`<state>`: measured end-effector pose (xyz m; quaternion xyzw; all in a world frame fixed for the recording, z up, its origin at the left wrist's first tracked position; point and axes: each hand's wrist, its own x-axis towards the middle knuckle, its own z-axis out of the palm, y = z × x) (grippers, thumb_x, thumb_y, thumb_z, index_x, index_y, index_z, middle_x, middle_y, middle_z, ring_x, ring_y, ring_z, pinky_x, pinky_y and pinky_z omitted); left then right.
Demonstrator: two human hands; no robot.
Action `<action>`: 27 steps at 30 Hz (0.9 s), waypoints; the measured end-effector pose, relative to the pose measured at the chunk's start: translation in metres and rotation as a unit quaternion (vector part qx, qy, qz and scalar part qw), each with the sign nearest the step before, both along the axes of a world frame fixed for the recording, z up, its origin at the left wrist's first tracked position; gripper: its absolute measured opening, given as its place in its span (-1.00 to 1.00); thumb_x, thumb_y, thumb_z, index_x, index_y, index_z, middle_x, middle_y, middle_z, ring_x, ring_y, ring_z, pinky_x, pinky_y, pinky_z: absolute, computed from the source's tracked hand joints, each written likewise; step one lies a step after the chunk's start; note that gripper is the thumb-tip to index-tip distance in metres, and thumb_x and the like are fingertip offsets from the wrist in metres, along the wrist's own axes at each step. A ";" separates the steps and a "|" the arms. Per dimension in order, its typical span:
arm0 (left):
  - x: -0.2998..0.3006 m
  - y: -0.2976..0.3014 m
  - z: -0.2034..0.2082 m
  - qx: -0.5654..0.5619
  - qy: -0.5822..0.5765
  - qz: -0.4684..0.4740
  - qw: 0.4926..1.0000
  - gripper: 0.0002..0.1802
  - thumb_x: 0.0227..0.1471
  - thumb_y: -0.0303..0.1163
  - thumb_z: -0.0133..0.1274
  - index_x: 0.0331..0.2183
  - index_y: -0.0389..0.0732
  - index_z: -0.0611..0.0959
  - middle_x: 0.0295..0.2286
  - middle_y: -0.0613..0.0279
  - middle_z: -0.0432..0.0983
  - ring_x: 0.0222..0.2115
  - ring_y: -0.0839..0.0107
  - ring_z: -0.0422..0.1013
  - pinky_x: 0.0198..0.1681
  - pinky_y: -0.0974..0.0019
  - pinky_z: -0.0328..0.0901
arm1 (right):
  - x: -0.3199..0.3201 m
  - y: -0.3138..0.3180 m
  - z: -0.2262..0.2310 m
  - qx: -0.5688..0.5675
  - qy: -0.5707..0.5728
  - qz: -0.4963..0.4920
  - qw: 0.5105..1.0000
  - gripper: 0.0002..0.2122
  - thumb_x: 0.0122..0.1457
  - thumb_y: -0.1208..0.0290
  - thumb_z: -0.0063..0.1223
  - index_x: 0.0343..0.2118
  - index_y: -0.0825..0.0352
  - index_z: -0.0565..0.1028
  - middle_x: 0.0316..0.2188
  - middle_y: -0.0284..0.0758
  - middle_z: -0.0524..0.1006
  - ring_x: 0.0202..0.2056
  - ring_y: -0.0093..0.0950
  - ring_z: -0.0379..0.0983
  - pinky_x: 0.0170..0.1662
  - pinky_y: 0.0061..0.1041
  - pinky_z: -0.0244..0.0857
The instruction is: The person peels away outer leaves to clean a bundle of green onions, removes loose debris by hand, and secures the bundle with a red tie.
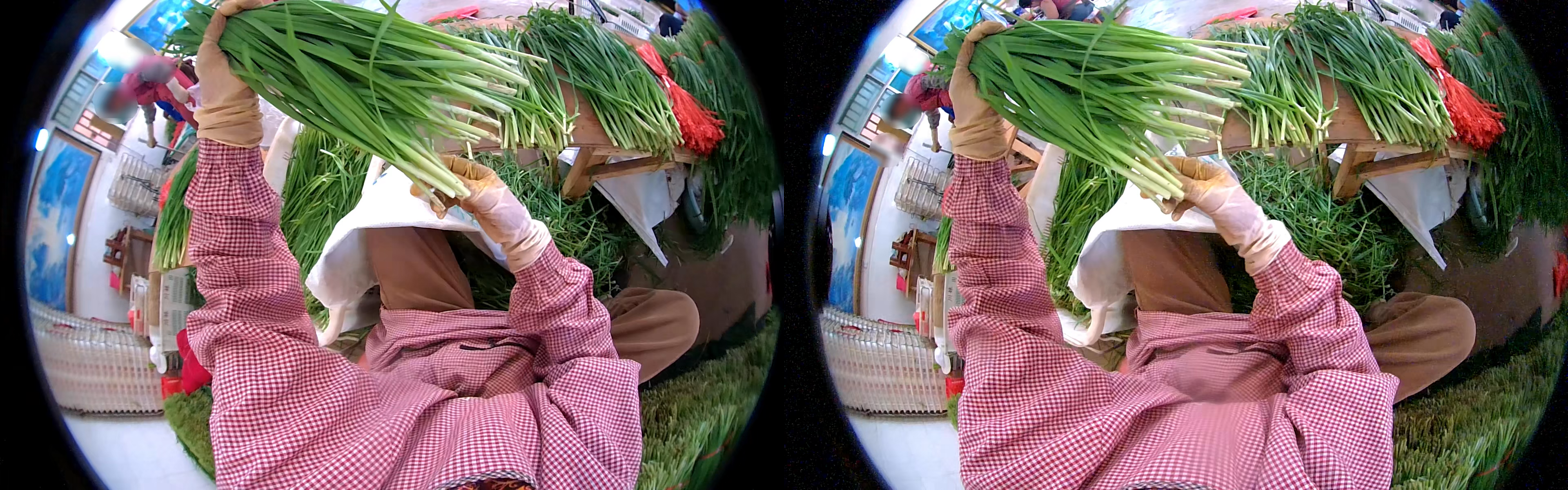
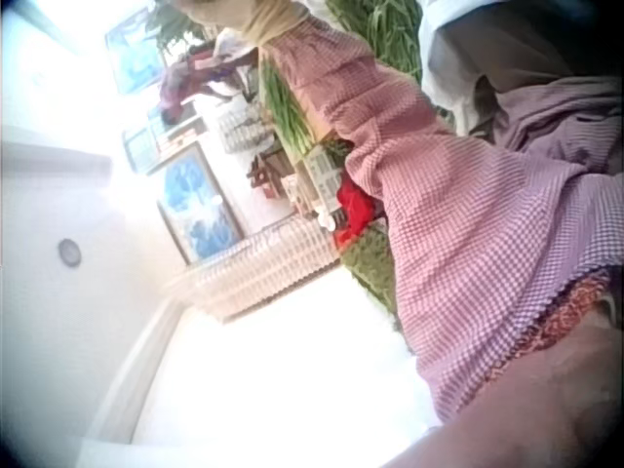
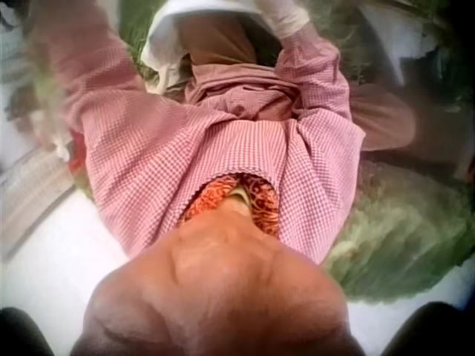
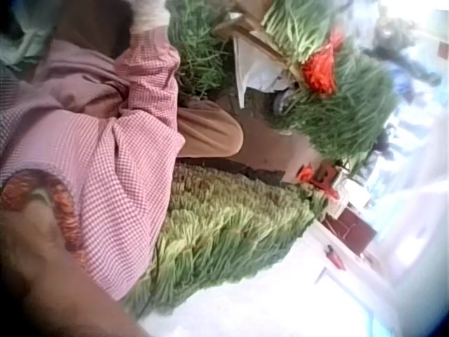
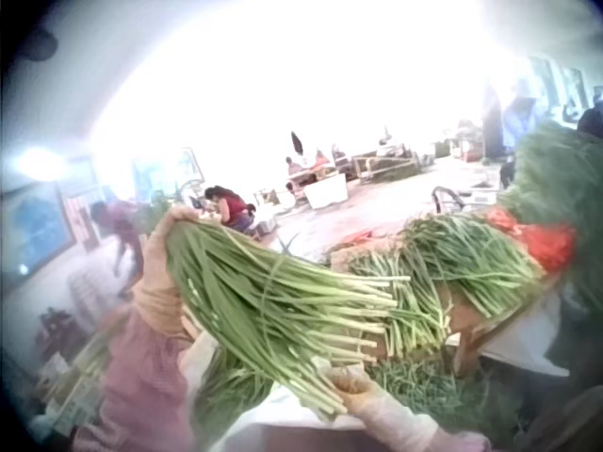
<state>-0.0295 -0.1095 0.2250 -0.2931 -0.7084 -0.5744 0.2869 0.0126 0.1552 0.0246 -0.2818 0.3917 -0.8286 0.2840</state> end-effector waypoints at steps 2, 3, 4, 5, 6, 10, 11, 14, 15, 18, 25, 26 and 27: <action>0.001 -0.009 0.000 0.032 0.000 -0.036 0.999 -0.72 0.08 -0.41 -0.26 -0.20 -0.34 0.41 -0.28 0.15 0.41 -0.25 0.38 0.37 -0.11 0.35 0.30 | 0.008 -0.007 -0.002 0.004 0.012 0.011 1.000 -0.58 0.05 0.18 0.01 -0.16 0.43 0.34 -0.33 -0.29 0.46 -0.36 -0.61 0.39 -0.34 -0.68 0.25; 0.002 -0.014 -0.002 0.002 0.001 -0.010 1.000 -0.72 0.07 -0.41 -0.27 -0.20 -0.34 0.41 -0.27 0.14 0.40 -0.25 0.37 0.37 -0.11 0.33 0.30 | 0.019 -0.009 -0.001 -0.009 -0.006 0.000 1.000 -0.76 0.12 0.26 -0.08 -0.27 0.34 0.43 -0.53 -0.43 0.46 -0.51 -0.69 0.35 -0.45 -0.77 0.21; 0.003 -0.018 -0.004 -0.028 0.001 0.015 0.999 -0.72 0.07 -0.42 -0.27 -0.20 -0.34 0.41 -0.26 0.14 0.40 -0.24 0.36 0.37 -0.11 0.32 0.30 | 0.026 -0.008 0.002 0.041 0.001 0.011 0.999 -0.76 0.12 0.26 -0.08 -0.27 0.34 0.43 -0.53 -0.43 0.46 -0.51 -0.69 0.34 -0.45 -0.77 0.21; 0.004 -0.021 -0.006 -0.057 0.001 0.040 0.998 -0.72 0.07 -0.42 -0.28 -0.20 -0.33 0.40 -0.25 0.13 0.39 -0.23 0.35 0.37 -0.11 0.31 0.30 | 0.032 -0.007 0.005 0.091 0.008 0.021 0.996 -0.76 0.12 0.26 -0.07 -0.28 0.34 0.43 -0.53 -0.44 0.46 -0.51 -0.69 0.34 -0.45 -0.77 0.21; 0.004 -0.023 -0.008 -0.027 -0.014 0.021 0.999 -0.71 0.07 -0.42 -0.28 -0.20 -0.33 0.40 -0.24 0.12 0.38 -0.23 0.34 0.37 -0.11 0.30 0.30 | 0.036 -0.005 0.008 0.140 0.014 0.031 0.990 -0.75 0.11 0.26 -0.07 -0.28 0.34 0.44 -0.53 -0.44 0.46 -0.51 -0.70 0.34 -0.45 -0.78 0.20; 0.012 -0.021 -0.011 0.064 -0.053 -0.070 0.994 -0.69 0.08 -0.37 -0.32 -0.19 -0.31 0.40 -0.22 0.11 0.36 -0.14 0.22 0.30 -0.04 0.16 0.24 | 0.040 0.007 0.004 0.196 -0.009 0.017 0.980 -0.77 0.11 0.30 -0.07 -0.31 0.38 0.45 -0.54 -0.42 0.47 -0.51 -0.69 0.35 -0.45 -0.76 0.22; 0.012 -0.014 -0.013 0.076 -0.051 -0.081 0.992 -0.69 0.09 -0.36 -0.33 -0.19 -0.31 0.40 -0.22 0.11 0.36 -0.10 0.19 0.27 -0.01 0.13 0.21 | 0.036 0.015 -0.002 0.221 -0.019 0.004 0.975 -0.79 0.11 0.34 -0.08 -0.33 0.41 0.45 -0.53 -0.41 0.47 -0.51 -0.69 0.36 -0.43 -0.74 0.23; 0.010 -0.020 -0.004 0.187 -0.183 -0.312 0.913 -0.71 0.11 -0.30 -0.35 -0.24 -0.23 0.40 -0.21 0.21 0.34 0.06 0.13 0.04 0.14 0.01 -0.07 | 0.017 0.027 -0.039 0.289 0.053 -0.162 0.942 -0.78 0.10 0.33 -0.05 -0.31 0.39 0.46 -0.46 -0.39 0.48 -0.47 -0.66 0.35 -0.40 -0.75 0.22; 0.013 -0.012 -0.004 0.211 -0.209 -0.382 0.875 -0.73 0.11 -0.29 -0.34 -0.26 -0.21 0.40 -0.21 0.24 0.33 0.08 0.13 0.01 0.15 0.01 -0.11 | 0.005 0.028 -0.050 0.265 0.073 -0.187 0.943 -0.73 0.09 0.35 -0.04 -0.18 0.37 0.41 -0.39 -0.38 0.47 -0.40 -0.65 0.34 -0.37 -0.73 0.21; 0.020 -0.019 -0.006 0.265 -0.246 -0.406 0.839 -0.78 0.11 -0.28 -0.31 -0.29 -0.15 0.39 -0.22 0.32 0.31 0.09 0.16 -0.02 0.17 -0.02 -0.19 | 0.006 0.011 -0.010 0.187 0.003 -0.192 0.963 -0.63 0.09 0.36 -0.04 -0.04 0.34 0.30 -0.33 -0.37 0.47 -0.34 -0.65 0.33 -0.34 -0.71 0.22; 0.021 0.020 -0.007 0.239 -0.168 -0.185 0.938 -0.77 0.10 -0.32 -0.35 -0.33 -0.18 0.40 -0.30 0.28 0.32 -0.09 0.24 0.19 0.08 0.05 0.02 | 0.004 -0.002 0.005 0.071 -0.007 0.022 0.997 -0.70 0.09 0.29 -0.04 -0.21 0.42 0.37 -0.54 -0.44 0.39 -0.55 -0.71 0.23 -0.50 -0.77 0.07; 0.018 0.015 -0.007 0.241 -0.178 -0.252 0.920 -0.77 0.10 -0.33 -0.36 -0.35 -0.18 0.40 -0.33 0.30 0.33 -0.13 0.28 0.20 0.06 0.09 0.04 | 0.008 -0.001 0.006 0.096 -0.017 0.055 0.994 -0.72 0.09 0.29 -0.04 -0.27 0.43 0.40 -0.61 -0.46 0.36 -0.61 -0.71 0.19 -0.54 -0.77 0.03; 0.014 0.009 -0.006 0.242 -0.187 -0.318 0.898 -0.78 0.10 -0.35 -0.37 -0.38 -0.17 0.40 -0.35 0.32 0.33 -0.17 0.31 0.22 0.04 0.12 0.06 | 0.016 -0.006 0.000 0.100 -0.015 -0.013 0.995 -0.76 0.10 0.29 -0.05 -0.41 0.42 0.41 -0.70 -0.51 0.25 -0.69 -0.72 0.05 -0.60 -0.75 -0.06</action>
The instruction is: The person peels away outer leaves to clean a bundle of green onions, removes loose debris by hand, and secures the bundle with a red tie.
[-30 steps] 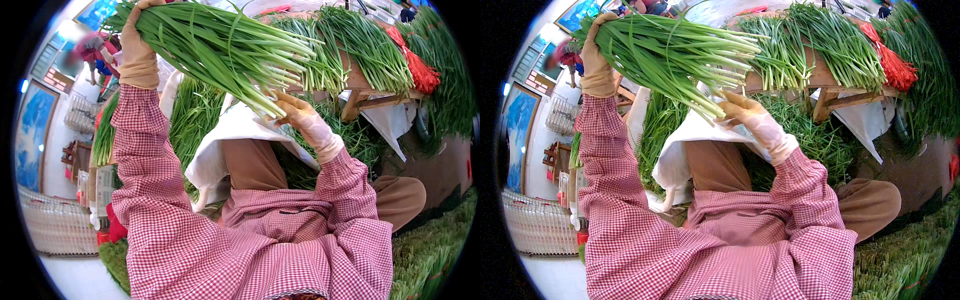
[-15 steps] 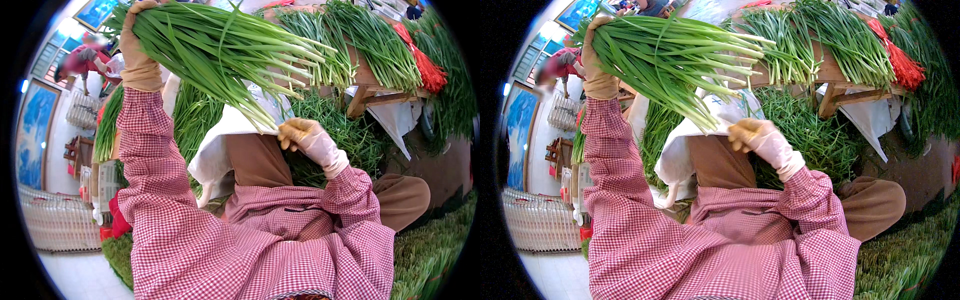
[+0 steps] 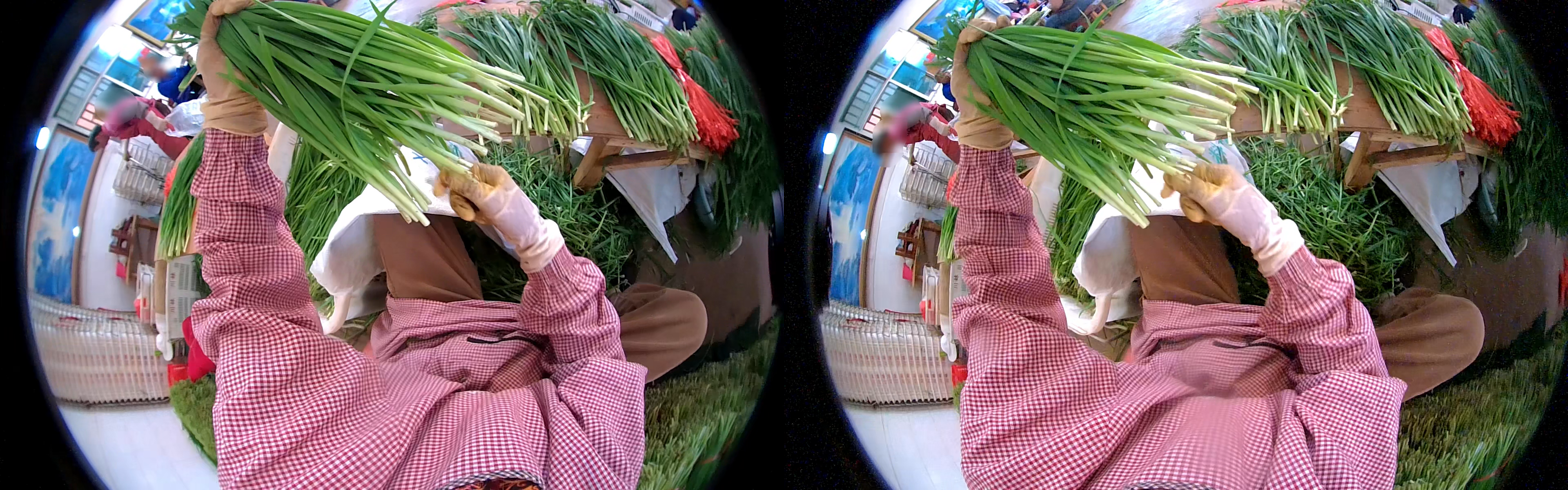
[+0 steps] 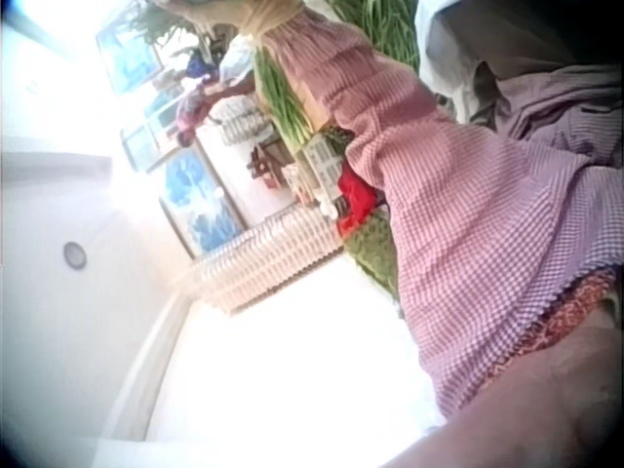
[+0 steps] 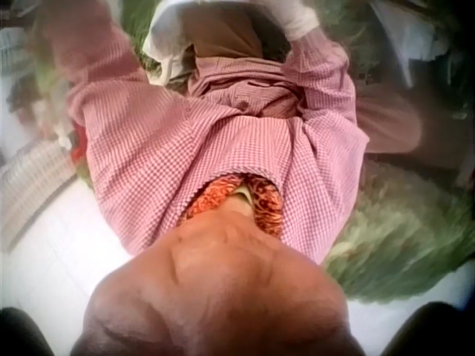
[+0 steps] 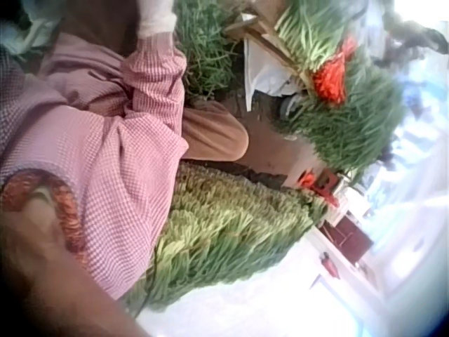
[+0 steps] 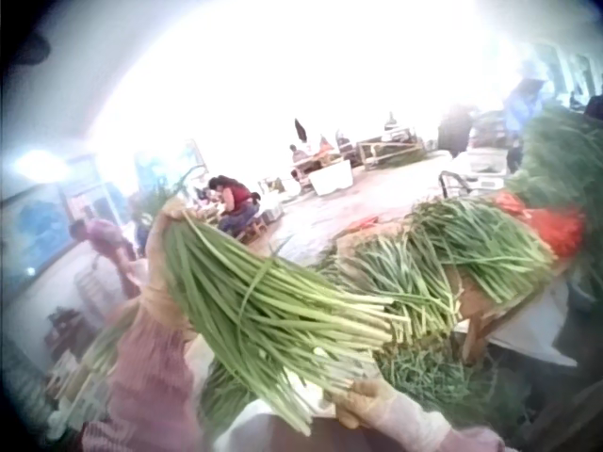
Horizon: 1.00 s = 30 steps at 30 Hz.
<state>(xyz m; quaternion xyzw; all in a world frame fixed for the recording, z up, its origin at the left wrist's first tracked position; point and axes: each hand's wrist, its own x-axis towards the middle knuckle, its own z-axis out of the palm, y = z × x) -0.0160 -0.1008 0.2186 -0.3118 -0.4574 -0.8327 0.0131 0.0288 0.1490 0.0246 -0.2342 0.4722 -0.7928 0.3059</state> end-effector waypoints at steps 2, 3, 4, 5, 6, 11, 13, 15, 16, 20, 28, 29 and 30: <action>-0.012 -0.011 -0.001 0.034 0.007 -0.143 0.989 -0.78 0.09 -0.39 -0.38 -0.42 -0.16 0.40 -0.40 0.35 0.34 -0.25 0.37 0.26 0.01 0.20 0.10 | 0.008 0.009 -0.004 0.058 -0.022 -0.008 0.998 -0.77 0.11 0.30 -0.06 -0.43 0.42 0.41 -0.68 -0.49 0.28 -0.69 -0.72 0.08 -0.61 -0.75 -0.04; -0.016 -0.018 -0.002 0.053 0.010 -0.214 0.975 -0.78 0.08 -0.40 -0.38 -0.44 -0.16 0.39 -0.42 0.37 0.34 -0.29 0.40 0.28 -0.01 0.23 0.12 | 0.010 0.017 -0.008 0.088 -0.032 -0.013 0.995 -0.77 0.11 0.30 -0.07 -0.43 0.42 0.41 -0.67 -0.48 0.30 -0.68 -0.72 0.10 -0.61 -0.74 -0.03; -0.019 -0.026 0.001 0.067 -0.027 -0.209 0.975 -0.80 0.06 -0.43 -0.38 -0.47 -0.15 0.38 -0.48 0.45 0.32 -0.35 0.47 0.26 -0.02 0.30 0.08 | 0.008 0.027 -0.023 0.142 -0.015 -0.016 0.990 -0.76 0.11 0.29 -0.08 -0.41 0.41 0.43 -0.66 -0.47 0.32 -0.67 -0.70 0.14 -0.58 -0.72 0.02; -0.024 -0.030 0.002 0.039 0.009 -0.151 0.988 -0.81 0.06 -0.43 -0.37 -0.47 -0.15 0.38 -0.48 0.45 0.32 -0.35 0.47 0.26 -0.02 0.30 0.08 | 0.003 0.040 -0.047 0.196 0.004 -0.023 0.980 -0.75 0.11 0.27 -0.09 -0.39 0.40 0.44 -0.66 -0.45 0.35 -0.67 -0.68 0.18 -0.56 -0.71 0.07; -0.008 -0.039 0.017 -0.008 0.044 -0.068 0.997 -0.81 0.06 -0.42 -0.36 -0.47 -0.15 0.37 -0.48 0.45 0.32 -0.34 0.48 0.25 -0.02 0.30 0.08 | 0.006 0.036 -0.057 0.232 0.028 -0.007 0.972 -0.74 0.11 0.25 -0.09 -0.37 0.39 0.46 -0.66 -0.44 0.38 -0.66 -0.65 0.22 -0.54 -0.69 0.12; -0.012 -0.044 0.001 -0.045 0.098 0.065 0.992 -0.75 0.10 -0.37 -0.38 -0.36 -0.23 0.40 -0.40 0.34 0.33 -0.27 0.44 0.25 0.02 0.23 0.08 | 0.005 0.031 -0.057 0.234 0.154 -0.104 0.954 -0.76 0.11 0.38 -0.11 -0.20 0.38 0.40 -0.42 -0.38 0.45 -0.41 -0.67 0.32 -0.36 -0.74 0.20; -0.028 -0.039 -0.012 -0.045 0.095 0.004 0.994 -0.76 0.09 -0.34 -0.33 -0.31 -0.26 0.39 -0.36 0.29 0.32 -0.27 0.42 0.27 0.03 0.27 0.09 | 0.004 0.015 -0.030 0.096 0.079 -0.082 0.989 -0.73 0.10 0.37 -0.10 -0.15 0.37 0.39 -0.35 -0.36 0.46 -0.35 -0.65 0.34 -0.33 -0.74 0.20; -0.009 -0.030 0.000 -0.099 0.091 0.291 0.947 -0.76 0.08 -0.34 -0.29 -0.29 -0.27 0.38 -0.35 0.28 0.32 -0.26 0.43 0.28 0.02 0.30 0.10 | 0.004 0.002 -0.005 0.038 0.036 -0.045 0.998 -0.69 0.11 0.31 -0.09 -0.14 0.37 0.38 -0.38 -0.38 0.45 -0.38 -0.65 0.34 -0.35 -0.74 0.19; -0.006 -0.022 -0.009 -0.319 0.291 0.407 0.805 -0.77 0.07 -0.36 -0.25 -0.27 -0.28 0.38 -0.36 0.25 0.32 -0.24 0.46 0.29 0.04 0.34 0.10 | 0.002 -0.003 -0.003 0.017 0.012 -0.030 0.999 -0.68 0.11 0.28 -0.08 -0.13 0.37 0.37 -0.40 -0.39 0.45 -0.39 -0.65 0.34 -0.36 -0.74 0.19; -0.027 -0.019 -0.004 -0.035 0.184 -0.116 0.975 -0.79 0.05 -0.44 -0.26 -0.27 -0.31 0.37 -0.34 0.23 0.32 -0.22 0.44 0.27 0.00 0.35 0.13 | 0.002 -0.012 0.002 -0.080 0.019 0.017 0.996 -0.59 0.11 0.09 -0.13 -0.20 0.39 0.40 -0.56 -0.43 0.42 -0.62 -0.69 0.27 -0.55 -0.74 0.13; -0.011 0.000 0.007 0.199 -0.036 -0.194 0.960 -0.83 0.03 -0.50 -0.33 -0.55 -0.13 0.33 -0.60 0.46 0.26 -0.54 0.55 0.23 -0.21 0.43 0.16 | 0.003 0.060 -0.056 0.367 0.290 -0.119 0.876 -0.73 0.07 0.20 -0.06 -0.31 0.31 0.48 -0.43 -0.25 0.52 -0.41 -0.44 0.44 -0.29 -0.52 0.32; -0.009 -0.002 0.006 0.196 -0.039 -0.204 0.958 -0.83 0.04 -0.49 -0.33 -0.54 -0.13 0.33 -0.60 0.46 0.26 -0.55 0.56 0.22 -0.20 0.42 0.16 | -0.003 0.065 -0.049 0.266 0.179 -0.167 0.932 -0.74 0.05 0.26 0.01 -0.29 0.34 0.46 -0.36 -0.25 0.50 -0.32 -0.47 0.42 -0.21 -0.54 0.30; -0.009 -0.004 0.006 0.192 -0.041 -0.214 0.957 -0.83 0.05 -0.48 -0.33 -0.53 -0.14 0.33 -0.60 0.47 0.26 -0.55 0.56 0.22 -0.20 0.42 0.16 | -0.010 0.073 -0.036 0.183 0.131 -0.200 0.953 -0.78 0.04 0.36 0.02 -0.25 0.33 0.45 -0.30 -0.29 0.48 -0.26 -0.49 0.38 -0.17 -0.58 0.28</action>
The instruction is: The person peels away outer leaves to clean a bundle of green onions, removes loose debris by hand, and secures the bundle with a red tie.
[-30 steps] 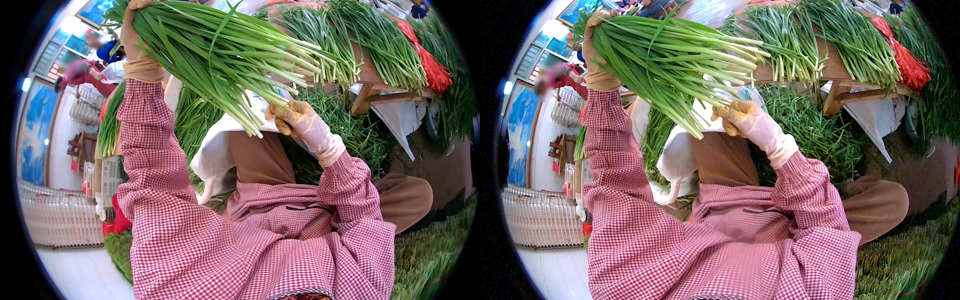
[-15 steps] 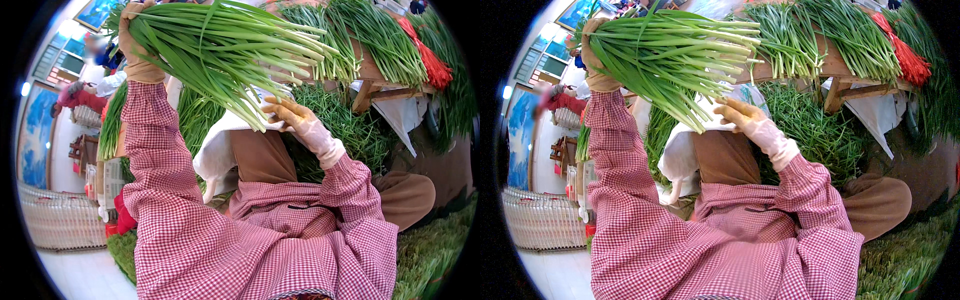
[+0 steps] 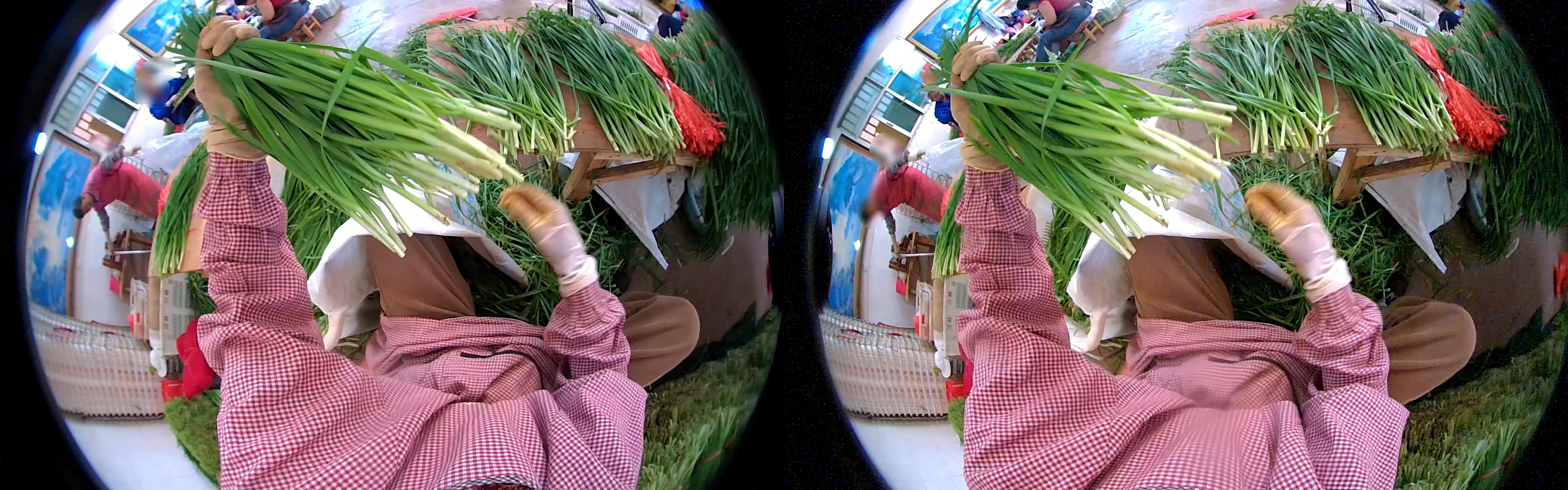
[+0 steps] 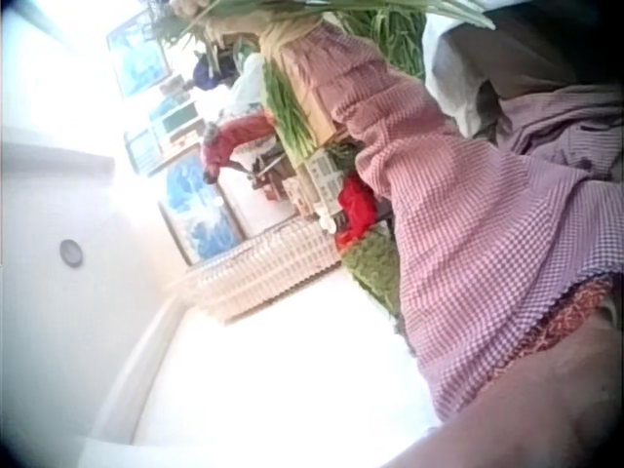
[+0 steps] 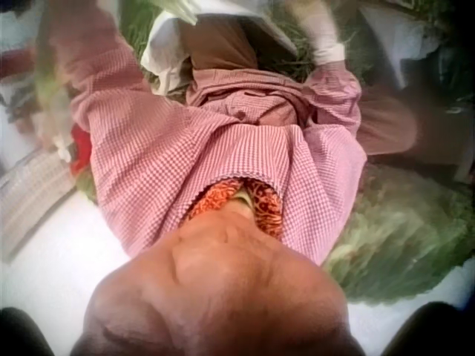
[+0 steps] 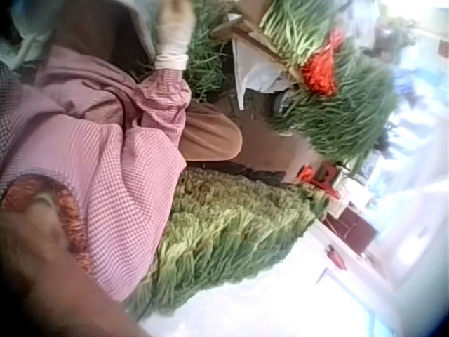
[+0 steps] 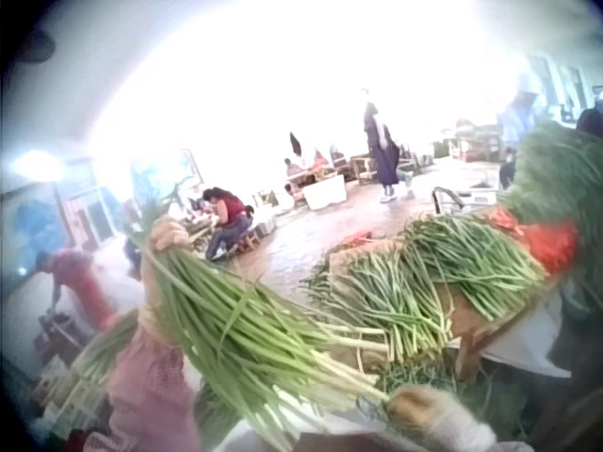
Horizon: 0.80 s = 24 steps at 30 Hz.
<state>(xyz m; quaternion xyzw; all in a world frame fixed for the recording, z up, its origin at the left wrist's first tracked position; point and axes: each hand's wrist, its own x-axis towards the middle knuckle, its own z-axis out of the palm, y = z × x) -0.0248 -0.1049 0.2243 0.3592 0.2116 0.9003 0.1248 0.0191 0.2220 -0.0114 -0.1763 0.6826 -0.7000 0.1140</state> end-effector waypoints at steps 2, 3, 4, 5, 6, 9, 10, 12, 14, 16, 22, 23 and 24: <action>0.000 0.002 -0.001 -0.009 0.010 -0.017 1.000 -0.84 0.08 -0.45 -0.34 -0.50 -0.14 0.33 -0.61 0.47 0.24 -0.55 0.57 0.21 -0.17 0.40 0.16 | -0.012 0.011 0.032 -0.085 0.073 -0.089 0.990 -0.80 0.06 0.39 -0.01 -0.24 0.29 0.44 -0.31 -0.37 0.47 -0.25 -0.55 0.36 -0.15 -0.66 0.25; -0.002 0.003 -0.003 -0.015 0.011 -0.039 0.999 -0.84 0.09 -0.44 -0.35 -0.49 -0.14 0.32 -0.61 0.47 0.24 -0.55 0.57 0.21 -0.16 0.40 0.15 | -0.016 0.015 0.047 -0.124 0.057 -0.102 0.985 -0.78 0.07 0.37 0.00 -0.22 0.30 0.43 -0.31 -0.38 0.47 -0.22 -0.57 0.35 -0.11 -0.64 0.21; -0.005 0.005 -0.005 -0.022 0.014 -0.061 0.998 -0.84 0.09 -0.43 -0.36 -0.49 -0.14 0.32 -0.61 0.47 0.24 -0.54 0.57 0.20 -0.14 0.39 0.14 | -0.019 0.017 0.058 -0.136 0.073 -0.103 0.983 -0.73 0.06 0.33 0.01 -0.17 0.30 0.41 -0.26 -0.37 0.45 -0.18 -0.58 0.33 -0.07 -0.63 0.18; -0.006 0.010 -0.004 -0.030 0.017 -0.081 0.996 -0.84 0.10 -0.42 -0.36 -0.49 -0.13 0.31 -0.61 0.47 0.23 -0.54 0.57 0.20 -0.13 0.38 0.13 | -0.021 0.019 0.068 -0.149 0.090 -0.103 0.979 -0.68 0.06 0.30 0.02 -0.12 0.30 0.38 -0.22 -0.36 0.43 -0.14 -0.58 0.31 -0.04 -0.61 0.15; -0.006 0.018 -0.004 -0.038 0.024 -0.067 0.997 -0.85 0.12 -0.40 -0.34 -0.48 -0.15 0.28 -0.60 0.45 0.17 -0.55 0.58 0.17 -0.21 0.42 0.16 | -0.022 0.021 0.076 -0.131 0.109 -0.080 0.982 -0.61 0.04 0.25 0.03 -0.09 0.31 0.35 -0.17 -0.32 0.41 -0.11 -0.54 0.29 -0.02 -0.58 0.12; -0.005 0.057 -0.004 -0.071 0.012 -0.048 0.996 -0.84 0.12 -0.41 -0.35 -0.49 -0.14 0.27 -0.60 0.45 0.17 -0.55 0.57 0.18 -0.16 0.39 0.16 | -0.021 0.028 0.100 -0.023 0.171 -0.022 0.985 -0.43 -0.02 0.09 0.05 0.01 0.33 0.25 -0.05 -0.23 0.31 0.01 -0.43 0.18 0.06 -0.48 0.03; -0.006 0.057 -0.001 -0.113 0.031 -0.046 0.992 -0.83 0.12 -0.31 -0.25 -0.40 -0.19 0.34 -0.55 0.44 0.22 -0.51 0.60 0.22 -0.14 0.42 0.17 | -0.017 0.023 0.110 0.036 0.193 -0.002 0.981 -0.37 -0.04 0.03 0.05 0.04 0.32 0.21 -0.01 -0.20 0.26 0.05 -0.39 0.12 0.09 -0.44 -0.02; -0.001 0.062 -0.001 -0.122 0.041 0.068 0.989 -0.82 0.09 -0.30 -0.22 -0.39 -0.19 0.40 -0.56 0.41 0.32 -0.51 0.53 0.30 -0.21 0.25 0.27 | -0.011 0.006 0.123 0.116 0.204 0.030 0.972 -0.23 -0.15 -0.07 0.11 0.07 0.33 0.15 0.04 -0.14 0.20 0.11 -0.32 0.03 0.14 -0.38 -0.11; 0.005 0.083 -0.005 -0.121 0.008 0.172 0.978 -0.84 0.09 -0.28 -0.20 -0.37 -0.13 0.40 -0.59 0.50 0.33 -0.53 0.58 0.32 -0.27 0.18 0.34 | -0.009 -0.005 0.135 0.180 0.242 0.037 0.953 -0.16 -0.21 -0.10 0.14 0.08 0.38 0.12 0.04 -0.08 0.18 0.12 -0.27 0.01 0.14 -0.37 -0.11; 0.009 0.106 -0.007 -0.160 0.017 0.227 0.960 -0.86 0.08 -0.29 -0.19 -0.39 -0.12 0.41 -0.59 0.49 0.32 -0.53 0.57 0.32 -0.27 0.21 0.34 | -0.010 -0.014 0.133 0.171 0.348 -0.022 0.922 -0.18 -0.25 -0.10 0.15 -0.02 0.47 0.21 -0.13 0.01 0.34 -0.08 -0.20 0.29 -0.02 -0.43 0.15; 0.024 0.150 -0.013 -0.150 -0.001 0.303 0.941 -0.86 0.05 -0.31 -0.11 -0.43 -0.16 0.41 -0.58 0.33 0.32 -0.51 0.46 0.34 -0.38 0.30 0.35 | -0.010 -0.047 0.137 -0.020 0.331 -0.022 0.943 -0.18 -0.36 -0.03 0.27 -0.05 0.41 0.22 -0.25 -0.03 0.40 -0.19 -0.16 0.35 -0.13 -0.37 0.22; 0.025 0.151 -0.013 -0.164 0.008 0.303 0.939 -0.85 0.05 -0.30 -0.10 -0.43 -0.17 0.41 -0.58 0.32 0.32 -0.51 0.45 0.34 -0.40 0.31 0.34 | -0.010 -0.051 0.137 -0.038 0.324 -0.031 0.945 -0.17 -0.37 -0.03 0.28 -0.05 0.41 0.21 -0.26 -0.03 0.40 -0.20 -0.15 0.36 -0.14 -0.36 0.23; 0.026 0.152 -0.014 -0.179 0.018 0.303 0.936 -0.85 0.05 -0.30 -0.10 -0.43 -0.17 0.41 -0.58 0.31 0.32 -0.51 0.45 0.34 -0.42 0.33 0.34 | -0.007 -0.053 0.139 -0.029 0.333 -0.058 0.941 -0.15 -0.39 -0.03 0.29 -0.04 0.42 0.20 -0.26 -0.03 0.40 -0.20 -0.15 0.36 -0.14 -0.36 0.23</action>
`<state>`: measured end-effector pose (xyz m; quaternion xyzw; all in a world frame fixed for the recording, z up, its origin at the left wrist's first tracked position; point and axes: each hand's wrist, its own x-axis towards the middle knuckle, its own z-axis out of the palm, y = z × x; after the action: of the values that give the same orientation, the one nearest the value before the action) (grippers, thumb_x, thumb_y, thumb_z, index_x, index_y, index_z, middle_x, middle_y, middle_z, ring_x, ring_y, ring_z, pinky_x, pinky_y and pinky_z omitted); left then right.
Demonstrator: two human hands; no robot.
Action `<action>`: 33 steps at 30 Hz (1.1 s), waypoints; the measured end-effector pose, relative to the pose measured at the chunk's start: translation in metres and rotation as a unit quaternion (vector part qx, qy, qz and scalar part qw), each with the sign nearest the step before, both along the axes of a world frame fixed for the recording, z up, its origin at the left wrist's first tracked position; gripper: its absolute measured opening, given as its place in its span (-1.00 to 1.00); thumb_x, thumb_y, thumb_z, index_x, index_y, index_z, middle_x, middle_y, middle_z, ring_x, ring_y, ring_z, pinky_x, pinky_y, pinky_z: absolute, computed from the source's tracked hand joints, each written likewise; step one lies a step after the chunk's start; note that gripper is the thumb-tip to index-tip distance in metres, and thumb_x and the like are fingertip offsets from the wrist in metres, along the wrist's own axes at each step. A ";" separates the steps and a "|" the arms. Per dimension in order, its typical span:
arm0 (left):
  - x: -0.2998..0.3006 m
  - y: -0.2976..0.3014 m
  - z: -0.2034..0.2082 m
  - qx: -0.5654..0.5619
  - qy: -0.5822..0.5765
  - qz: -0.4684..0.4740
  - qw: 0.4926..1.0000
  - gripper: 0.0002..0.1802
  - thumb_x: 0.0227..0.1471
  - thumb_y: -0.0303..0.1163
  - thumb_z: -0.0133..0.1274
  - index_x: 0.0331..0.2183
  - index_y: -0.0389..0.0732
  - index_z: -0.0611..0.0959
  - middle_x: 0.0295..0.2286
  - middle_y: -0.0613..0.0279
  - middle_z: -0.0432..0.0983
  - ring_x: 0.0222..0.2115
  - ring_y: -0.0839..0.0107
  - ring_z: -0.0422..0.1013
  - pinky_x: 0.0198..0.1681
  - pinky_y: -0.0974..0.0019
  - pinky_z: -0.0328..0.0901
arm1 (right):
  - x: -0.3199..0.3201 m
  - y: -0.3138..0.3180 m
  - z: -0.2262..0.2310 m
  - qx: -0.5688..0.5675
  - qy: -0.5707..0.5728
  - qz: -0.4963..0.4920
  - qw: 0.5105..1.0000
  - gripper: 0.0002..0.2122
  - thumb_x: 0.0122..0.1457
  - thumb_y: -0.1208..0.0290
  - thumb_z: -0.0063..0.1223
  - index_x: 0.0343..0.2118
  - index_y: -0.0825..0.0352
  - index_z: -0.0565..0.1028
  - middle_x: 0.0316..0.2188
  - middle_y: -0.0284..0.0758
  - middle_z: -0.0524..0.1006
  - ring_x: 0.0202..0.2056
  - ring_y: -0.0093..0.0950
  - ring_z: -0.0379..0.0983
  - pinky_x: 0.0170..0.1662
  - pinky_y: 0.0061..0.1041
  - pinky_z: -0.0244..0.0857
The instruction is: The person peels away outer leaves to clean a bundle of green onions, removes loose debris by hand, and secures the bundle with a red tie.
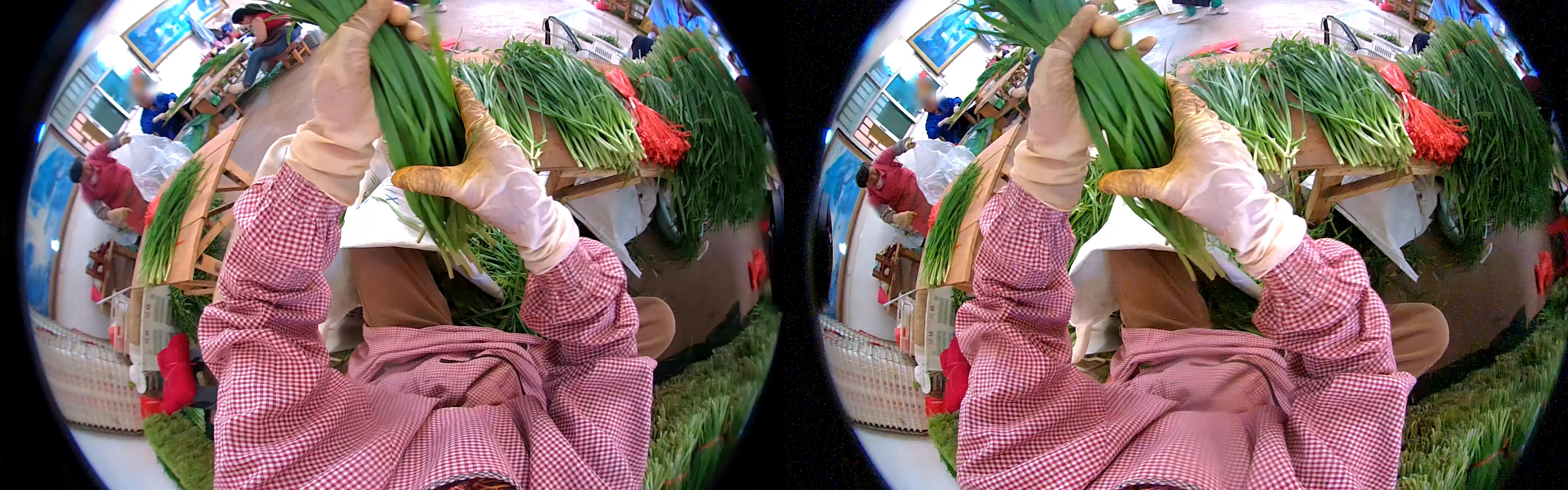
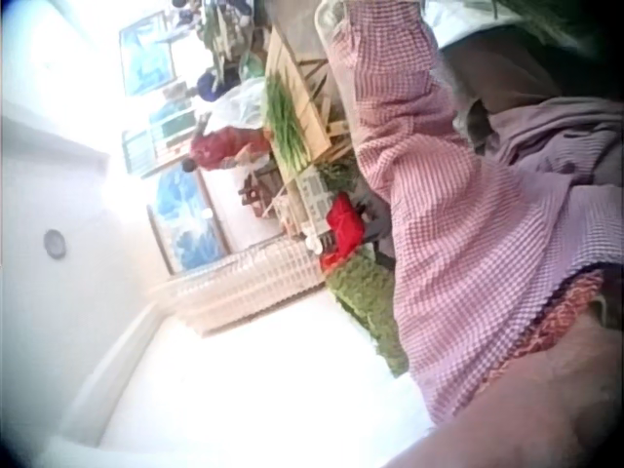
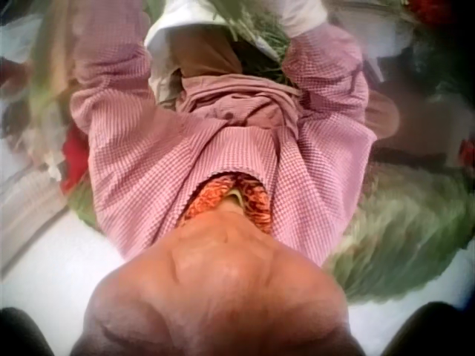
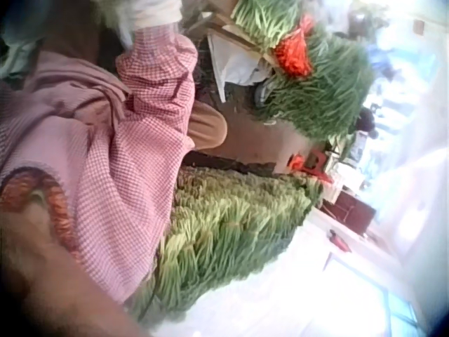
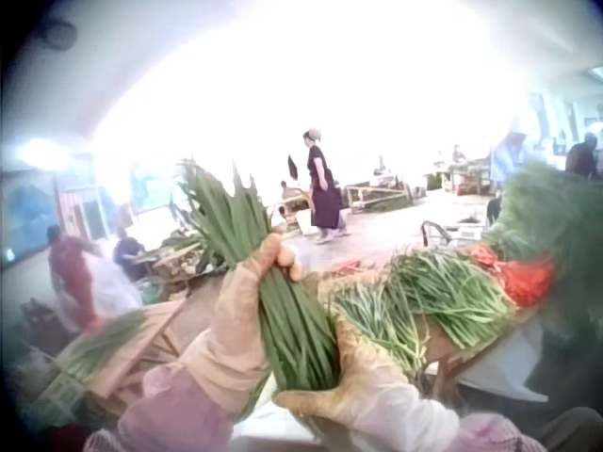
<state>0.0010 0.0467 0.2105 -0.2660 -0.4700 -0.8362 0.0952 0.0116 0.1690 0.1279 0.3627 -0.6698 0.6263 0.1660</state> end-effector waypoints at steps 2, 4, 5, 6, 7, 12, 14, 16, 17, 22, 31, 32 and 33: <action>0.004 0.008 0.002 -0.049 -0.026 0.040 0.998 -0.81 0.02 -0.28 -0.05 -0.36 -0.20 0.43 -0.57 0.31 0.32 -0.52 0.47 0.34 -0.47 0.42 0.31 | 0.002 0.003 0.006 0.028 -0.034 0.027 0.999 -0.01 -0.36 0.24 0.39 0.10 0.47 -0.06 -0.04 -0.21 0.24 -0.03 -0.42 0.19 0.02 -0.53 0.11; 0.006 0.014 -0.001 -0.073 0.007 0.070 0.995 -0.78 0.01 -0.28 -0.02 -0.33 -0.22 0.46 -0.55 0.32 0.35 -0.51 0.50 0.34 -0.48 0.47 0.30 | -0.002 0.002 0.004 0.034 0.026 -0.067 0.997 -0.08 -0.35 0.11 0.31 0.04 0.47 0.04 -0.17 -0.06 0.34 -0.14 -0.24 0.31 -0.10 -0.41 0.21; 0.007 0.018 -0.003 -0.087 0.023 0.085 0.992 -0.76 0.00 -0.29 -0.01 -0.32 -0.23 0.48 -0.54 0.33 0.37 -0.50 0.52 0.34 -0.48 0.49 0.29 | -0.001 0.002 0.006 0.036 0.056 -0.112 0.991 -0.12 -0.34 0.05 0.27 0.02 0.46 0.09 -0.23 0.02 0.38 -0.19 -0.15 0.36 -0.16 -0.36 0.26; 0.002 0.019 -0.009 -0.075 -0.013 0.094 0.993 -0.75 -0.03 -0.31 0.03 -0.31 -0.26 0.52 -0.51 0.32 0.42 -0.49 0.56 0.35 -0.49 0.52 0.28 | 0.001 0.005 0.009 0.032 0.032 -0.093 0.995 -0.17 -0.28 0.16 0.24 0.04 0.43 0.05 -0.24 0.00 0.40 -0.21 -0.17 0.38 -0.17 -0.39 0.28; 0.004 0.035 -0.008 -0.052 -0.038 0.081 0.995 -0.76 -0.03 -0.32 0.03 -0.32 -0.26 0.52 -0.51 0.32 0.43 -0.50 0.57 0.35 -0.50 0.53 0.28 | -0.002 0.012 0.008 0.026 0.013 -0.087 0.996 -0.19 -0.27 0.19 0.23 0.04 0.42 0.06 -0.25 -0.01 0.40 -0.21 -0.18 0.39 -0.18 -0.41 0.28; 0.010 0.045 -0.017 -0.086 -0.048 -0.051 0.994 -0.75 -0.04 -0.36 0.03 -0.32 -0.32 0.50 -0.48 0.27 0.45 -0.57 0.58 0.35 -0.55 0.57 0.28 | -0.013 0.025 0.009 -0.057 -0.128 0.015 0.990 -0.58 -0.12 0.38 0.13 -0.16 0.40 0.34 -0.39 -0.28 0.50 -0.39 -0.48 0.45 -0.33 -0.56 0.33; 0.009 0.056 -0.005 -0.156 0.005 -0.070 0.985 -0.71 -0.04 -0.36 0.02 -0.26 -0.33 0.46 -0.42 0.23 0.44 -0.50 0.55 0.35 -0.47 0.54 0.29 | -0.018 0.045 0.016 -0.090 -0.199 0.088 0.972 -0.78 -0.02 0.42 0.07 -0.31 0.40 0.42 -0.46 -0.37 0.50 -0.49 -0.61 0.43 -0.37 -0.65 0.35; 0.004 0.059 0.009 -0.279 0.092 -0.074 0.953 -0.66 -0.03 -0.37 0.01 -0.20 -0.34 0.42 -0.34 0.19 0.42 -0.40 0.51 0.35 -0.34 0.49 0.29 | -0.020 0.066 0.009 -0.125 -0.254 0.119 0.952 -0.76 0.00 0.40 0.04 -0.29 0.42 0.42 -0.45 -0.33 0.49 -0.43 -0.56 0.44 -0.36 -0.58 0.37; 0.002 0.057 0.010 -0.313 0.042 -0.035 0.948 -0.62 -0.03 -0.36 0.01 -0.17 -0.34 0.39 -0.30 0.18 0.39 -0.33 0.49 0.33 -0.27 0.46 0.26 | -0.027 0.072 0.004 -0.132 -0.250 0.126 0.951 -0.74 0.00 0.38 0.03 -0.27 0.42 0.41 -0.45 -0.31 0.49 -0.41 -0.55 0.43 -0.35 -0.57 0.37; -0.012 0.020 -0.014 -0.325 0.015 -0.110 0.939 -0.44 -0.05 -0.19 0.03 -0.06 -0.29 0.30 -0.11 0.16 0.27 -0.07 0.41 0.20 -0.03 0.40 0.13 | -0.036 0.090 -0.015 -0.288 -0.260 0.258 0.885 -0.61 0.05 0.31 -0.06 -0.10 0.43 0.28 -0.42 -0.39 0.40 -0.30 -0.48 0.36 -0.09 -0.44 0.26; -0.019 0.026 -0.056 -0.257 -0.098 -0.322 0.906 -0.57 -0.08 -0.32 0.08 -0.16 -0.28 0.40 -0.51 0.34 0.41 -0.58 0.72 0.34 -0.56 0.67 0.30 | -0.017 0.068 -0.022 -0.210 -0.327 0.348 0.853 -0.66 -0.03 0.24 -0.04 -0.28 0.40 0.37 -0.43 -0.28 0.43 -0.34 -0.40 0.42 -0.21 -0.39 0.35; -0.029 0.024 -0.065 -0.294 -0.098 -0.278 0.909 -0.58 -0.06 -0.29 0.05 -0.15 -0.28 0.41 -0.44 0.31 0.40 -0.52 0.68 0.33 -0.49 0.63 0.28 | -0.019 0.062 -0.025 -0.186 -0.359 0.355 0.843 -0.67 -0.04 0.27 -0.03 -0.27 0.41 0.37 -0.44 -0.27 0.44 -0.36 -0.38 0.43 -0.22 -0.40 0.36; -0.039 0.022 -0.075 -0.332 -0.100 -0.235 0.908 -0.58 -0.04 -0.27 0.02 -0.14 -0.28 0.42 -0.38 0.28 0.39 -0.45 0.63 0.32 -0.42 0.59 0.27 | -0.021 0.057 -0.028 -0.162 -0.390 0.362 0.831 -0.68 -0.05 0.29 -0.02 -0.27 0.41 0.37 -0.45 -0.26 0.45 -0.38 -0.37 0.44 -0.23 -0.40 0.36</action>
<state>-0.0375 0.0691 0.1358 -0.3003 -0.6511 -0.6525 -0.2452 -0.0094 0.2256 0.1001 0.2727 -0.3887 0.8305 -0.2912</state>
